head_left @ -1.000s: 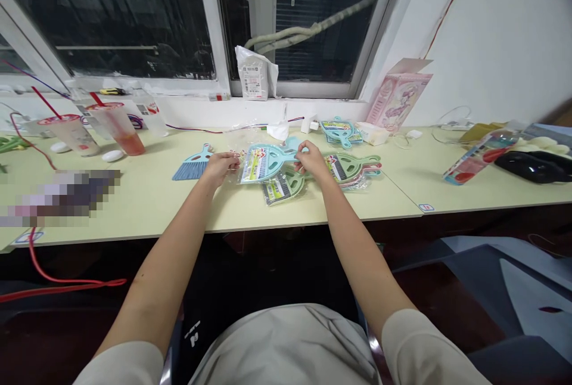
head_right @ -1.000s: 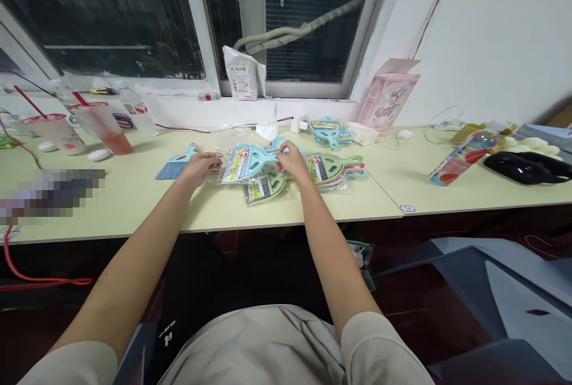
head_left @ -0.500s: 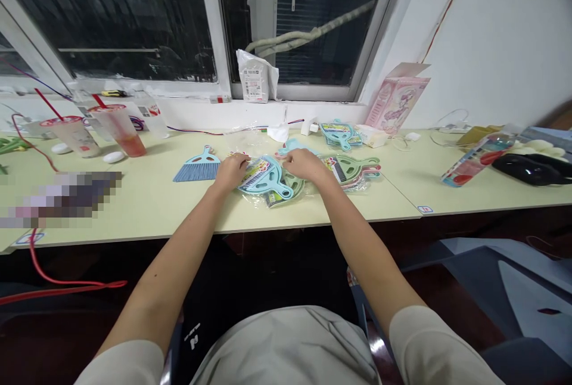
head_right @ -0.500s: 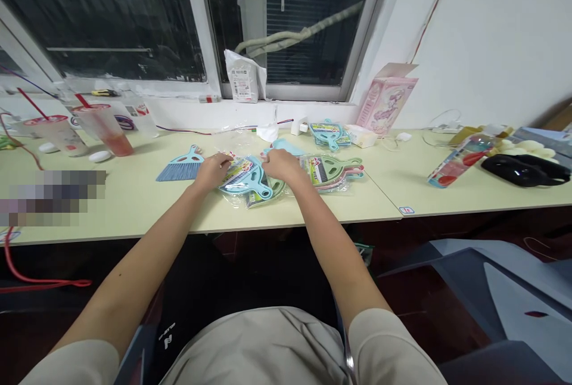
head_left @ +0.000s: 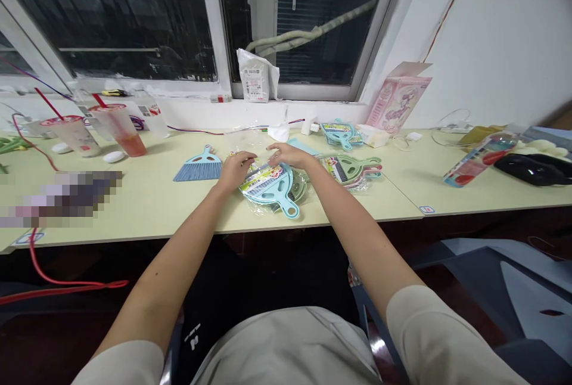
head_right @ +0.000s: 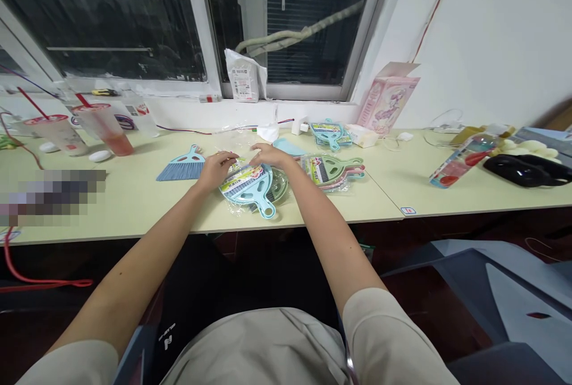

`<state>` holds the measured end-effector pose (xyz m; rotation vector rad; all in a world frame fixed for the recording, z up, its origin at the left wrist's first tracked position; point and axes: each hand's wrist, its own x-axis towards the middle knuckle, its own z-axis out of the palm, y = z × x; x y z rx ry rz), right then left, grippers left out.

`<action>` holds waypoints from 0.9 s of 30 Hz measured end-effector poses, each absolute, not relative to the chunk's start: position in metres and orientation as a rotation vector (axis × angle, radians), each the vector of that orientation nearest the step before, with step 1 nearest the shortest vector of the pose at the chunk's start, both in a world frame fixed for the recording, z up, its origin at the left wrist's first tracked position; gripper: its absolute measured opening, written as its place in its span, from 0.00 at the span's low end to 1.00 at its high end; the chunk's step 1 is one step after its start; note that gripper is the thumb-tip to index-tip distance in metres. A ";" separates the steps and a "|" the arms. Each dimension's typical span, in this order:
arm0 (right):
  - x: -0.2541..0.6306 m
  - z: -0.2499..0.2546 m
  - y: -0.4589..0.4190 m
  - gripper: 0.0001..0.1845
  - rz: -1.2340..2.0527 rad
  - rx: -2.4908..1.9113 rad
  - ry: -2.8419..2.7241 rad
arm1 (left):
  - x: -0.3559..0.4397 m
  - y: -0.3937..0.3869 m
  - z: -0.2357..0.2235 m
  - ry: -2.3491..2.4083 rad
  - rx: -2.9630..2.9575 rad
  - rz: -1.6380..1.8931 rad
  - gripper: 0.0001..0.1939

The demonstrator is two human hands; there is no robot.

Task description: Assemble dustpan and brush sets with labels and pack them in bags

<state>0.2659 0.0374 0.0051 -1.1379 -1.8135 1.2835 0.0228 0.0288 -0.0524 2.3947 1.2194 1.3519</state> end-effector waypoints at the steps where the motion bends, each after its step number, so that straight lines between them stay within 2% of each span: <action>1: 0.266 0.001 0.037 0.35 1.310 -1.124 -1.761 | 0.023 0.030 -0.053 1.237 2.376 1.355 0.13; 6: 0.268 -0.019 0.040 0.24 1.327 -1.125 -1.524 | 0.023 0.029 -0.051 1.356 2.228 1.491 0.12; 10: 0.275 -0.027 0.042 0.23 1.339 -1.079 -1.313 | 0.026 0.025 -0.046 1.375 1.749 1.587 0.32; 14: 0.283 -0.030 0.037 0.24 1.328 -1.043 -1.254 | 0.030 0.017 -0.038 1.125 1.325 1.382 0.36; 17: 0.283 -0.034 0.034 0.24 1.275 -1.016 -1.266 | 0.032 0.012 -0.036 0.994 1.242 1.279 0.31; 22: 0.280 -0.043 0.037 0.19 1.172 -0.997 -1.268 | 0.030 0.015 -0.041 0.972 1.297 1.313 0.11; 27: 0.282 -0.045 0.040 0.08 1.100 -1.021 -1.262 | 0.029 0.016 -0.042 0.999 1.314 1.357 0.03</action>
